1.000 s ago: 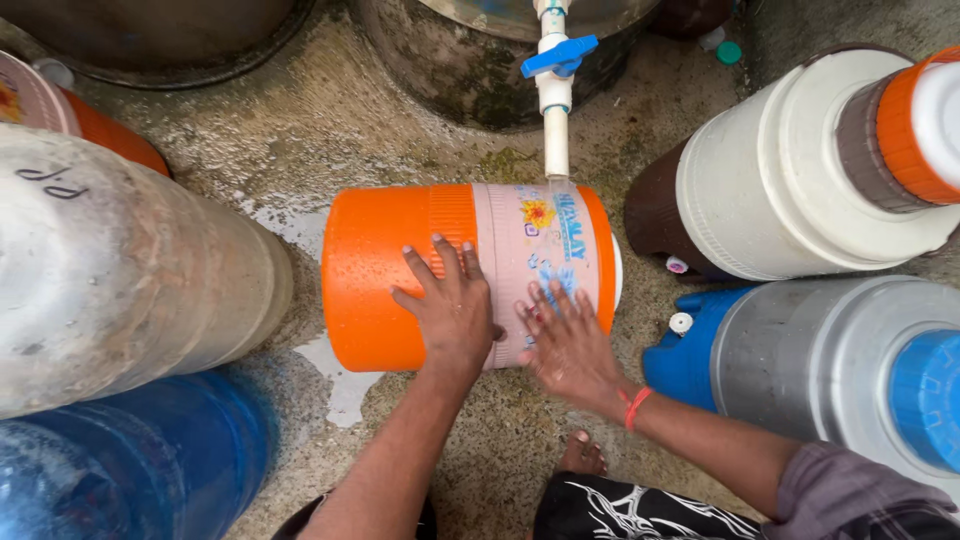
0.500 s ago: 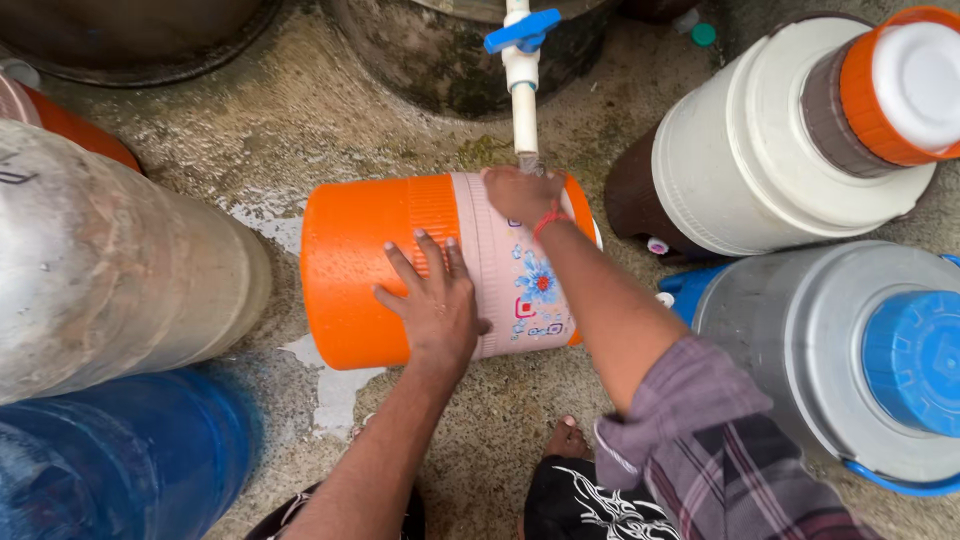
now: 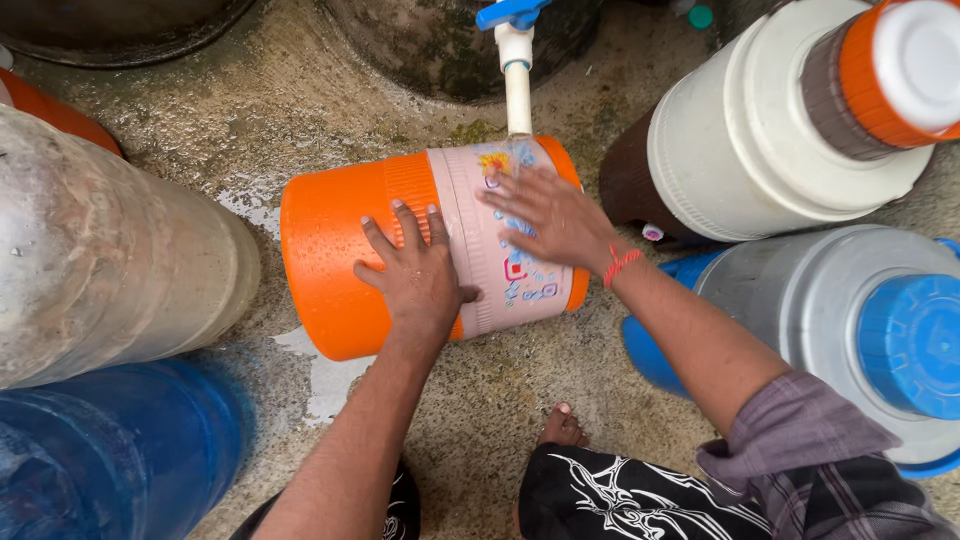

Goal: The person washes an orange and pink plastic container by hand under a running tap, scrubbing the exterior and rinsing it thoroughly. They then place the container upright and briefly rinse a small white bowl before setting it aside.

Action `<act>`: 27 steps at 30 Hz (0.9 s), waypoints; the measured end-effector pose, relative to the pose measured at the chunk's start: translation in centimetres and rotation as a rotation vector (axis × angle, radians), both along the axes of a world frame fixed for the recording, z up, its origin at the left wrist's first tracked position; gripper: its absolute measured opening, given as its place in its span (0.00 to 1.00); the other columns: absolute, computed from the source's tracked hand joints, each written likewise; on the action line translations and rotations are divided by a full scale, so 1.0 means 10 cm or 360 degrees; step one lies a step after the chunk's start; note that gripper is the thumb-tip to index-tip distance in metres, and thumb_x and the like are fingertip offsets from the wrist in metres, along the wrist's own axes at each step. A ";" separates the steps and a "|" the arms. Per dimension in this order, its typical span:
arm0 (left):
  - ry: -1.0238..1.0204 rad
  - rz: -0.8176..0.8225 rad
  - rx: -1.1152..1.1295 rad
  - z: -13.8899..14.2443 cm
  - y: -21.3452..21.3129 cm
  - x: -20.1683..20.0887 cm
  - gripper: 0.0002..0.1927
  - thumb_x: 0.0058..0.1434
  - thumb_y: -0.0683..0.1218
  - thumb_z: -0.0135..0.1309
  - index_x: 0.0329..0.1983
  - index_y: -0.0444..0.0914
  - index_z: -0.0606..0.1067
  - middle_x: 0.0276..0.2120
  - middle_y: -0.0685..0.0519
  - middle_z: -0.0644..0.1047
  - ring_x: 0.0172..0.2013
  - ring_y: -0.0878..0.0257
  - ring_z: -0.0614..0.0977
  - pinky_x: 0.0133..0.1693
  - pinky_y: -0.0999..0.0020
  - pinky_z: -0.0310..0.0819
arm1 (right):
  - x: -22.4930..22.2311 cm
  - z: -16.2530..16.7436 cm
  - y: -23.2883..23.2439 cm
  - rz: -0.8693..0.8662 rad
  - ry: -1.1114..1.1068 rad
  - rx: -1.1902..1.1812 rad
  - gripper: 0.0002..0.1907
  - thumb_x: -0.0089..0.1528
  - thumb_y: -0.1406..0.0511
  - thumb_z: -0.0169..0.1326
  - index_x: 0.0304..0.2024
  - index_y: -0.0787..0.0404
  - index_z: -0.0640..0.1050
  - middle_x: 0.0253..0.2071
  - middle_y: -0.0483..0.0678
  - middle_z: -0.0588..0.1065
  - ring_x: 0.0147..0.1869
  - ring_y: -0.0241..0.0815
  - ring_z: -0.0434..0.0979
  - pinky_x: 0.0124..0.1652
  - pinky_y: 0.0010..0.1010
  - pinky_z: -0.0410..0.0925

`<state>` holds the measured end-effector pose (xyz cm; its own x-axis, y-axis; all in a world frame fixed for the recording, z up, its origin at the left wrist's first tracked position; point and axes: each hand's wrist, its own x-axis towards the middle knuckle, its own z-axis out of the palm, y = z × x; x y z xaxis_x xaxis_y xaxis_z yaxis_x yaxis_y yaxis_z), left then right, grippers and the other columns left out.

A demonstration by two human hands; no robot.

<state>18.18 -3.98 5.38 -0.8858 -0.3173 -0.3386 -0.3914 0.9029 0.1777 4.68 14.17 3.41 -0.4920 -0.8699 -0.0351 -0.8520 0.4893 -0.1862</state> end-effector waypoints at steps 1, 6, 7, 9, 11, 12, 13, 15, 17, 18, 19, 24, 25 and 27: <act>0.0008 0.0014 0.0010 -0.01 0.01 0.00 0.67 0.34 0.68 0.75 0.75 0.46 0.55 0.73 0.42 0.48 0.70 0.27 0.46 0.50 0.17 0.58 | -0.05 -0.01 -0.08 -0.0173 -0.0045 0.0101 0.28 0.71 0.50 0.40 0.73 0.46 0.65 0.73 0.48 0.67 0.77 0.49 0.63 0.77 0.43 0.53; 0.0074 0.0003 -0.0026 -0.04 0.09 0.08 0.68 0.36 0.66 0.75 0.75 0.41 0.54 0.73 0.38 0.48 0.69 0.24 0.44 0.51 0.14 0.57 | -0.38 -0.07 -0.76 -0.0946 -0.0356 0.0449 0.27 0.71 0.50 0.34 0.69 0.45 0.69 0.65 0.48 0.72 0.71 0.56 0.66 0.72 0.57 0.50; 0.0080 -0.0017 -0.0040 -0.04 0.09 0.09 0.67 0.36 0.66 0.75 0.76 0.40 0.54 0.73 0.38 0.48 0.69 0.23 0.44 0.51 0.13 0.56 | -0.40 -0.11 -0.91 -0.1038 -0.0402 0.0506 0.28 0.70 0.50 0.33 0.70 0.48 0.67 0.66 0.49 0.71 0.72 0.59 0.62 0.69 0.68 0.43; 0.0061 -0.0020 0.0021 -0.04 0.06 0.07 0.67 0.36 0.64 0.76 0.75 0.40 0.54 0.74 0.38 0.47 0.69 0.23 0.43 0.52 0.13 0.56 | -0.36 -0.20 -1.09 -0.1099 -0.0356 0.0543 0.28 0.71 0.51 0.34 0.69 0.51 0.68 0.66 0.52 0.70 0.73 0.61 0.60 0.67 0.78 0.40; 0.0021 -0.0014 0.0091 -0.01 0.04 0.07 0.67 0.36 0.63 0.76 0.75 0.40 0.53 0.74 0.39 0.46 0.70 0.23 0.42 0.52 0.13 0.55 | -0.14 -0.32 -1.12 -0.1027 -0.0176 0.0505 0.25 0.71 0.53 0.35 0.66 0.50 0.72 0.66 0.57 0.70 0.74 0.57 0.64 0.67 0.78 0.45; -0.0002 -0.0003 0.0124 0.01 0.03 0.06 0.67 0.36 0.63 0.77 0.75 0.40 0.53 0.73 0.39 0.46 0.70 0.24 0.42 0.53 0.13 0.55 | 0.00 -0.36 -1.05 -0.0796 -0.0018 0.0272 0.27 0.71 0.51 0.38 0.67 0.55 0.70 0.68 0.55 0.68 0.75 0.56 0.62 0.67 0.71 0.48; -0.0032 0.0009 0.0149 0.03 0.02 0.06 0.67 0.36 0.62 0.77 0.75 0.40 0.53 0.73 0.39 0.46 0.70 0.24 0.42 0.53 0.13 0.54 | 0.17 -0.40 -0.98 -0.0561 0.0131 0.0035 0.30 0.71 0.49 0.41 0.69 0.60 0.67 0.71 0.54 0.67 0.77 0.55 0.61 0.68 0.65 0.51; 0.0019 -0.0007 0.0166 0.07 0.02 0.09 0.66 0.38 0.61 0.77 0.75 0.38 0.53 0.73 0.37 0.46 0.70 0.22 0.42 0.52 0.12 0.55 | 0.41 -0.39 -0.68 -0.0253 0.0184 -0.0221 0.29 0.73 0.52 0.43 0.72 0.60 0.66 0.74 0.58 0.64 0.80 0.56 0.58 0.73 0.58 0.50; 0.0023 -0.0013 0.0166 0.11 0.03 0.11 0.65 0.39 0.61 0.76 0.75 0.37 0.53 0.73 0.36 0.47 0.70 0.22 0.42 0.52 0.12 0.55 | 0.44 -0.31 -0.36 0.0021 0.0199 -0.0249 0.32 0.71 0.50 0.44 0.73 0.60 0.65 0.74 0.57 0.62 0.79 0.55 0.57 0.71 0.56 0.50; 0.0008 -0.0011 0.0169 0.12 0.04 0.11 0.65 0.40 0.61 0.76 0.75 0.37 0.53 0.73 0.36 0.46 0.70 0.22 0.41 0.53 0.12 0.55 | 0.41 -0.25 -0.17 0.0161 0.0212 -0.0252 0.34 0.69 0.49 0.44 0.73 0.59 0.64 0.75 0.57 0.61 0.78 0.55 0.56 0.71 0.55 0.50; -0.0004 -0.0009 0.0167 0.12 0.06 0.12 0.64 0.40 0.61 0.76 0.75 0.38 0.53 0.73 0.36 0.46 0.70 0.22 0.41 0.53 0.13 0.55 | 0.34 -0.20 -0.01 0.0190 0.0235 -0.0154 0.34 0.67 0.47 0.46 0.72 0.54 0.65 0.74 0.54 0.62 0.78 0.52 0.57 0.71 0.54 0.50; -0.0076 -0.0044 0.0160 0.11 0.18 0.09 0.64 0.43 0.61 0.75 0.76 0.38 0.51 0.74 0.36 0.44 0.69 0.19 0.39 0.53 0.12 0.54 | -0.22 -0.12 0.29 -0.0091 0.0094 -0.0133 0.30 0.69 0.48 0.47 0.69 0.53 0.71 0.70 0.57 0.67 0.76 0.55 0.61 0.70 0.44 0.54; -0.0069 -0.0067 0.0137 0.11 0.21 0.09 0.64 0.44 0.61 0.74 0.76 0.38 0.50 0.74 0.35 0.43 0.68 0.18 0.39 0.52 0.12 0.54 | -0.31 -0.14 0.23 -0.0206 0.0022 -0.0143 0.29 0.71 0.49 0.45 0.69 0.56 0.71 0.69 0.59 0.68 0.75 0.57 0.61 0.67 0.43 0.55; -0.0076 -0.0088 0.0115 0.12 0.25 0.09 0.63 0.44 0.61 0.74 0.76 0.37 0.51 0.74 0.34 0.44 0.68 0.18 0.40 0.51 0.11 0.54 | -0.52 -0.16 -0.03 -0.0560 -0.0269 0.0243 0.27 0.72 0.49 0.40 0.65 0.54 0.75 0.67 0.54 0.72 0.73 0.54 0.66 0.71 0.40 0.57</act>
<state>19.07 -1.46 6.56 -0.8834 -0.2418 -0.4014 -0.3512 0.9088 0.2254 -0.51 13.86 1.77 -0.7346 -0.6282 -0.2563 -0.5914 0.7780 -0.2118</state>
